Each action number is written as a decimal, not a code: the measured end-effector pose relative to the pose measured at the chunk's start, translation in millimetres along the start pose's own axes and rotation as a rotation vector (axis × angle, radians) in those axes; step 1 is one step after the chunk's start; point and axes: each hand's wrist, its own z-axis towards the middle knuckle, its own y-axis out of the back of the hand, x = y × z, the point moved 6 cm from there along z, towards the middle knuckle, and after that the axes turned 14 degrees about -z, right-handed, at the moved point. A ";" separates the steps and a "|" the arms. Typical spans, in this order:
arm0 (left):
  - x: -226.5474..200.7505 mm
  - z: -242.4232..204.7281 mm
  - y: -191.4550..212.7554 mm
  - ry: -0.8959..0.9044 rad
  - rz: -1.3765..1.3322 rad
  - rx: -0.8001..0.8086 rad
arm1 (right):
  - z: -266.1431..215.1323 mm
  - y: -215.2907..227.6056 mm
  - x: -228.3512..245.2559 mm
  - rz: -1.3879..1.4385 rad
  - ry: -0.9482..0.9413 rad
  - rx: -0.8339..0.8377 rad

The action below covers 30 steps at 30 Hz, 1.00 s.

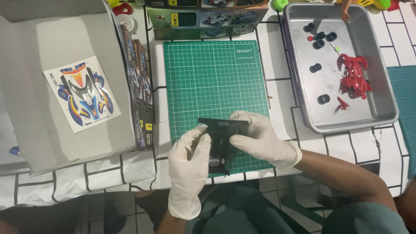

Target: The person assembles a black plastic model chassis on a green cutting mat. They insert a small blue cylindrical component into the frame and then attach a black plastic cover piece to the assembly.

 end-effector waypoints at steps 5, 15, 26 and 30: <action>-21.0 -10.6 -11.7 -0.266 0.017 0.212 | -15.0 3.6 13.4 -0.332 0.342 -0.088; -60.1 -41.7 -30.1 -0.591 0.274 0.544 | -37.6 10.6 27.2 -0.607 0.637 0.143; -61.3 -36.5 -35.6 -0.523 0.264 0.369 | -19.3 6.0 40.0 -0.470 0.530 0.036; -37.7 -22.8 -19.2 -0.341 0.455 0.154 | -14.7 10.7 28.3 -0.296 0.446 -0.205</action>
